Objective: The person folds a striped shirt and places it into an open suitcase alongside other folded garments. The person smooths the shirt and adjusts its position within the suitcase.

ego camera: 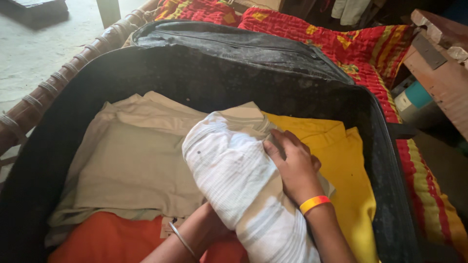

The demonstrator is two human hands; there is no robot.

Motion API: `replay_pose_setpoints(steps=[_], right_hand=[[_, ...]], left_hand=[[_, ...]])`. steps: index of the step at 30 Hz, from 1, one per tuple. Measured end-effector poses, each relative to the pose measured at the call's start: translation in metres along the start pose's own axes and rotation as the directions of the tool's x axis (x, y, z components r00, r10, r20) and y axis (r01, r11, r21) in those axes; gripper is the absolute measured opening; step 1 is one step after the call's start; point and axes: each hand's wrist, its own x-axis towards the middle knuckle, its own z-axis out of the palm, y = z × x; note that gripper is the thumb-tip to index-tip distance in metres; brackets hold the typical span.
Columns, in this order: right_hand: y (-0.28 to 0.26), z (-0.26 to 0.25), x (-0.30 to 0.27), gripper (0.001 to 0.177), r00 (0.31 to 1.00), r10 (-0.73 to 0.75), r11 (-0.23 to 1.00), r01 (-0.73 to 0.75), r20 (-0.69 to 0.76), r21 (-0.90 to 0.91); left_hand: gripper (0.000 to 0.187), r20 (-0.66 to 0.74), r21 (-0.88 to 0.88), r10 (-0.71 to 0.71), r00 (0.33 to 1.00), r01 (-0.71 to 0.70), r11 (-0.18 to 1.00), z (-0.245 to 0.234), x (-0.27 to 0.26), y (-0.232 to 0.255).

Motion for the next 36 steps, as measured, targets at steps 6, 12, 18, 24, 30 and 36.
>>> replay_pose_setpoints(steps=[6,12,18,24,30,36], right_hand=[[-0.032,-0.004,-0.012,0.064,0.987,0.155,0.982,-0.151,0.034,-0.109],[-0.059,0.003,-0.042,0.061,0.897,-0.34,0.936,0.352,-0.282,-0.006],[-0.049,0.011,-0.029,0.061,0.988,-0.144,0.942,0.156,-0.061,0.296],[-0.034,0.005,-0.017,0.062,0.981,-0.192,0.816,0.168,-0.014,0.553],[-0.003,-0.009,0.013,0.061,0.97,-0.243,0.492,0.125,-0.003,0.862],[0.015,-0.009,0.019,0.06,0.977,-0.205,0.412,0.03,0.061,0.911]], left_hand=[[0.046,0.0,0.022,0.054,0.999,-0.054,0.998,-0.014,-0.01,0.006],[0.046,-0.003,0.071,0.121,0.993,-0.121,0.99,-0.03,-0.019,0.0],[0.046,-0.001,0.099,0.219,0.976,-0.217,0.971,-0.036,-0.04,-0.003],[0.046,0.121,0.135,0.424,0.897,-0.439,0.889,-0.016,-0.043,0.01],[0.047,0.421,0.072,0.639,0.644,-0.726,0.684,0.062,-0.023,0.038],[0.053,0.273,0.695,0.732,0.624,-0.654,0.298,0.138,-0.016,0.035]])
